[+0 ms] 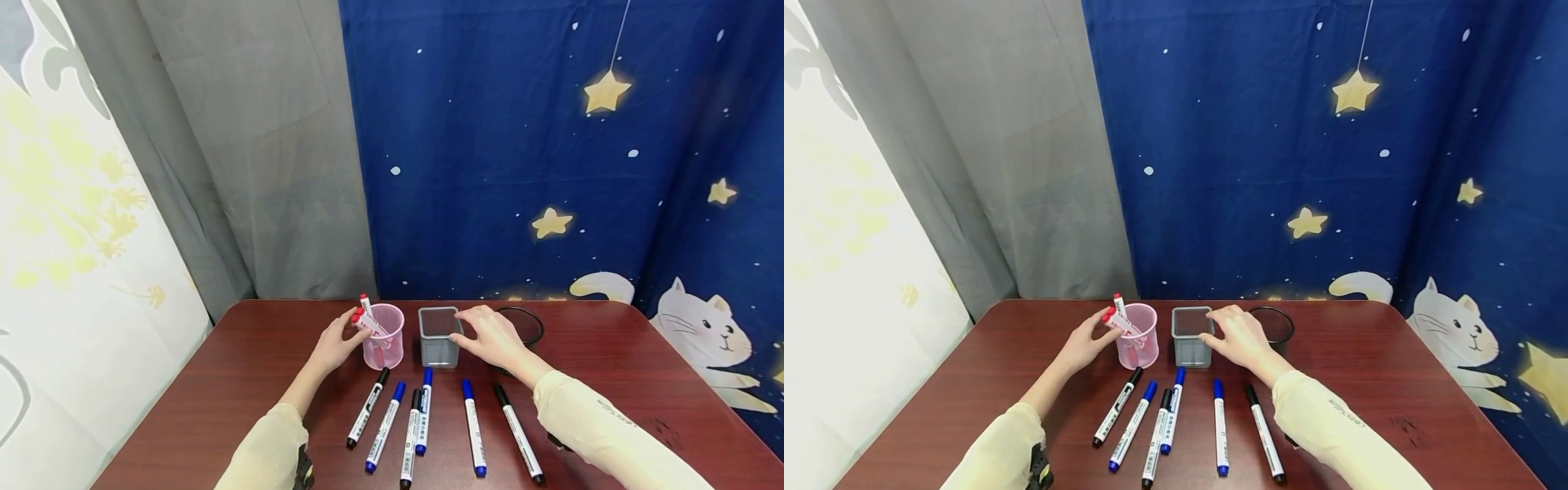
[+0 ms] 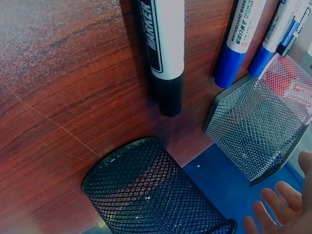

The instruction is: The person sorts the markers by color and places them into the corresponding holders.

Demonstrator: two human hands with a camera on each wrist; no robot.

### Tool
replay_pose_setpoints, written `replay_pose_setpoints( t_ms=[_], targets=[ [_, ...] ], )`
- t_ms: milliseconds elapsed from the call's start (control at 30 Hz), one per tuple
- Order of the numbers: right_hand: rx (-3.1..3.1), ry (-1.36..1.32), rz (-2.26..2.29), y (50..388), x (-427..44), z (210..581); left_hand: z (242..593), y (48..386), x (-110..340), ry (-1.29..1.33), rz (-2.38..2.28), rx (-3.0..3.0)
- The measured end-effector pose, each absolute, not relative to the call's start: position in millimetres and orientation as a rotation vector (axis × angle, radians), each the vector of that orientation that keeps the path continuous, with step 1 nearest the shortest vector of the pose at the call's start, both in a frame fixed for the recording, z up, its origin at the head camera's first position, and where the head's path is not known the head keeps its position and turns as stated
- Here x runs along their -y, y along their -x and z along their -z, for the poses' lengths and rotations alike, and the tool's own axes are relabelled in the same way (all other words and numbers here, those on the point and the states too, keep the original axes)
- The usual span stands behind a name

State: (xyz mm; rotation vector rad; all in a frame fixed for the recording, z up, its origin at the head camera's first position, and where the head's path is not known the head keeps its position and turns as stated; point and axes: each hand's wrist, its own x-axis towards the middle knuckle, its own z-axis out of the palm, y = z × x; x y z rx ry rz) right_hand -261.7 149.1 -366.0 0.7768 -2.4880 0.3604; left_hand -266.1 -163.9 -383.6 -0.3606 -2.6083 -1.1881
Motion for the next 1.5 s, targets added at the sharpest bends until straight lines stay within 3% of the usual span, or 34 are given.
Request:
replay_pose_setpoints(
  t_ms=[367,667,833,1500],
  targets=[
    [2.493,-0.772,-0.363,262,-149,369,378,231,177,0.431,0.972,2.258],
    [2.48,-0.781,-0.351,262,-148,371,385,202,181,0.988,0.463,2.22],
    [2.466,-0.787,-0.347,261,-147,373,396,195,181,1.165,0.215,2.286],
    [2.456,-0.774,-0.344,262,-147,374,423,186,174,1.294,-0.168,2.355]
  ],
)
